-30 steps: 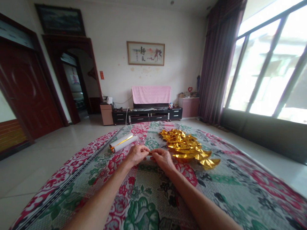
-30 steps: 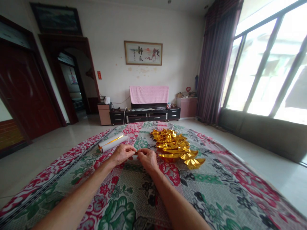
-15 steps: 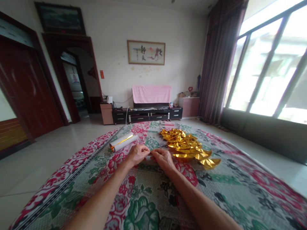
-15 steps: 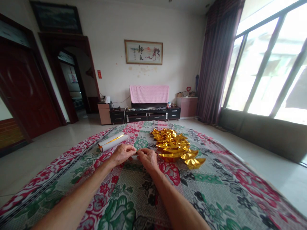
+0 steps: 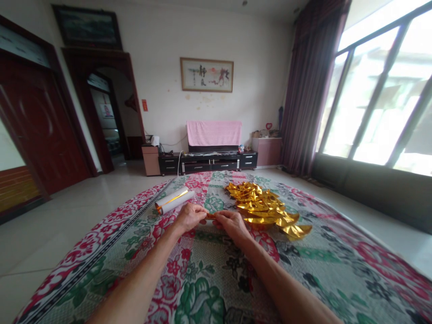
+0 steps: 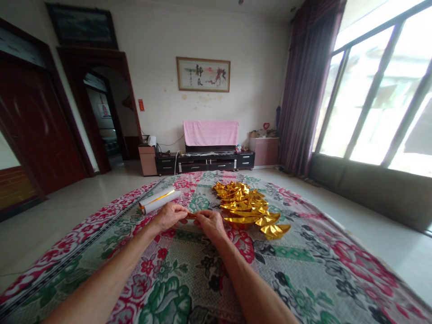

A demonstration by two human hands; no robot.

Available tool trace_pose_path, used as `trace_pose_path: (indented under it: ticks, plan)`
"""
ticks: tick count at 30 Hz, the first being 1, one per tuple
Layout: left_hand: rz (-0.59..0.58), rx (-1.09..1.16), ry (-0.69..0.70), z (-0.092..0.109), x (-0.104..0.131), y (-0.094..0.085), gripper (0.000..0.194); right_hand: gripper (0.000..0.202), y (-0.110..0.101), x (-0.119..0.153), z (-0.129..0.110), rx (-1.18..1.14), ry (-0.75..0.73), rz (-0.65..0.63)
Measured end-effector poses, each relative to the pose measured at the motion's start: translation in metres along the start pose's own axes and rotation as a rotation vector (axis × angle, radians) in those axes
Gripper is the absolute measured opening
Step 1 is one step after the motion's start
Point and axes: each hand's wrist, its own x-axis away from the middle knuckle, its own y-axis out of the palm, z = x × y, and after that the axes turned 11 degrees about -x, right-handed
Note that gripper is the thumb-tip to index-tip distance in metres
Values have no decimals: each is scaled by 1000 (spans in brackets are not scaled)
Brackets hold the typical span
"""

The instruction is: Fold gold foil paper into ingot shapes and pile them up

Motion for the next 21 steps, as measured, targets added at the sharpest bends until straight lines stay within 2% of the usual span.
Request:
trace_pose_path:
  ticks: [7, 12, 21]
  plan:
    - [64, -32, 36, -1, -2, 1, 24, 22, -2, 3, -7, -3, 26, -85]
    - [95, -47, 52, 3, -1, 3, 25, 23, -1, 2, -7, -47, 48, -45]
    - [-40, 46, -66, -1, 0, 5, 24, 26, -4, -3, -1, -37, 34, -26]
